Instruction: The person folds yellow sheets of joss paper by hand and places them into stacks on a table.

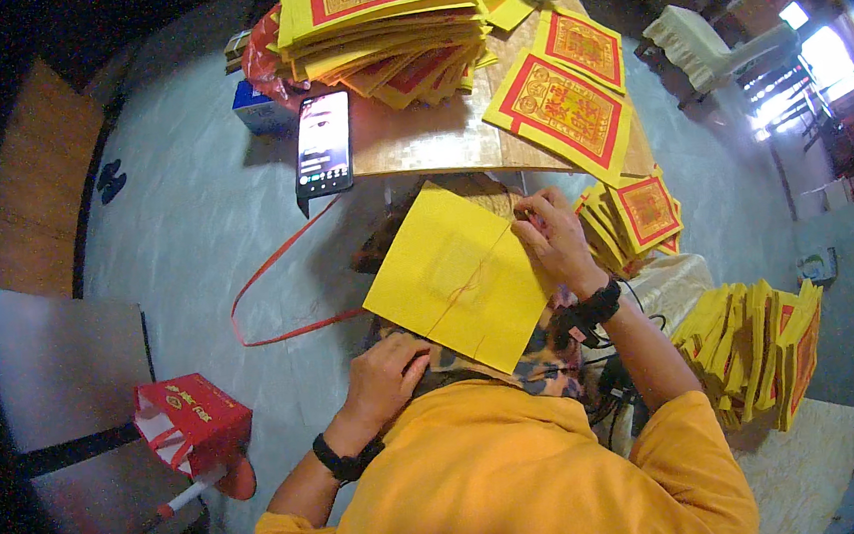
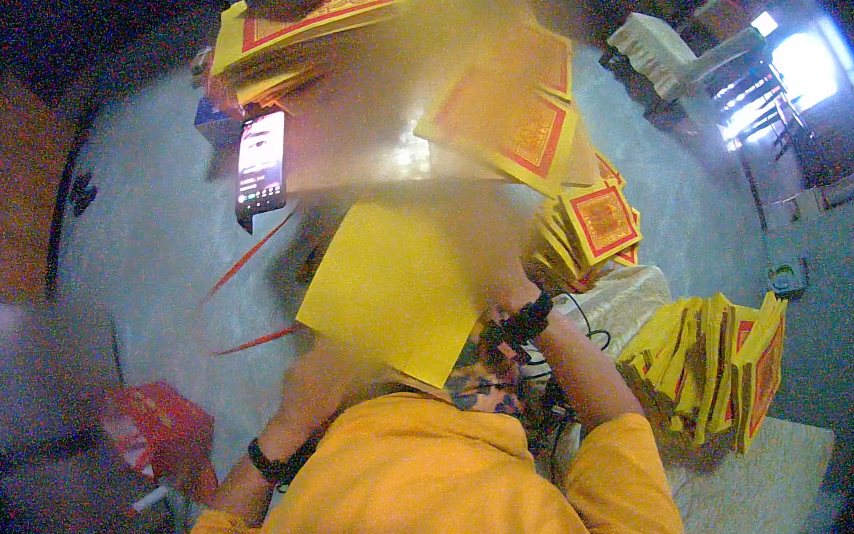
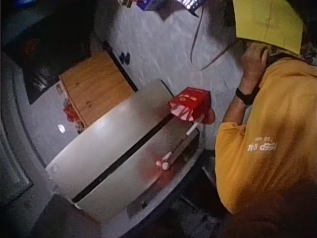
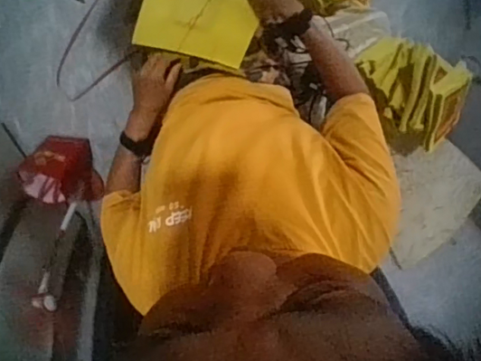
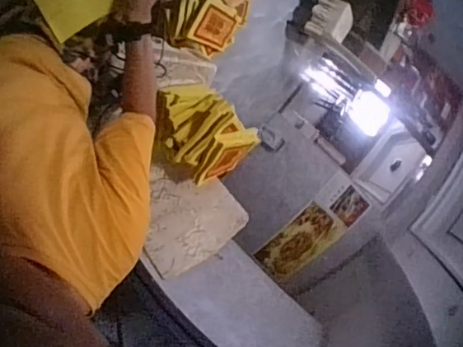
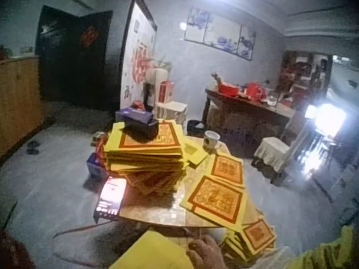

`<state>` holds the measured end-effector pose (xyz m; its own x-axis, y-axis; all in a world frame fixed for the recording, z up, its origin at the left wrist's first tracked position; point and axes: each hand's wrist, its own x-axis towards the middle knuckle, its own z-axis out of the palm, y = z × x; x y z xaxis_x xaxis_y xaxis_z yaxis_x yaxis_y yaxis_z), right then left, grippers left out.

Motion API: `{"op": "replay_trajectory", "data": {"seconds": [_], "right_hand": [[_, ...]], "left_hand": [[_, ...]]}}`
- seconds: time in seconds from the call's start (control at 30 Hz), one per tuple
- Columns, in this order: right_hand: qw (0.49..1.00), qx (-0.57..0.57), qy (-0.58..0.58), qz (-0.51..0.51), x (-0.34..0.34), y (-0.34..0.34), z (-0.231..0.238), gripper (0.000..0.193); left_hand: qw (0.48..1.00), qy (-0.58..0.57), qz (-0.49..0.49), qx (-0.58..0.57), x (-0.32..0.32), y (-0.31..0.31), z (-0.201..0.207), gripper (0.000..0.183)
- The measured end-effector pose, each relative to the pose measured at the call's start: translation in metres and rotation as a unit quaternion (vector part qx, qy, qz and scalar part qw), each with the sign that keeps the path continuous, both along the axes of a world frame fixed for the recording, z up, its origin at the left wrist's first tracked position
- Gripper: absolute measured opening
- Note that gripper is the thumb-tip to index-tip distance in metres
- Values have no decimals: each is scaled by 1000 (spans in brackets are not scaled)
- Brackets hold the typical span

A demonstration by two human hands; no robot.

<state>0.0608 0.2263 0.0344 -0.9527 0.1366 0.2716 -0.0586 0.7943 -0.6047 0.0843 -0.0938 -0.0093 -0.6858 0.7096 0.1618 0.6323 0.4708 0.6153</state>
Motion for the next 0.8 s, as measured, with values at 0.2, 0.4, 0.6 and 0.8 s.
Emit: {"op": "replay_trajectory", "data": {"seconds": [0.2,0.4,0.6,0.8], "right_hand": [[996,-24,-58,-60,13,5,13,17],[994,-106,0,20,13,14,-21,16],[986,-153,-50,40,4,10,-9,15],[987,-61,-103,109,-1,10,18,16]], "left_hand": [[982,84,155,72,-47,13,33,26],[907,-367,152,140,-114,24,-6,40],[846,-509,70,143,-118,41,21,38],[865,-472,56,163,-111,31,11,35]]}}
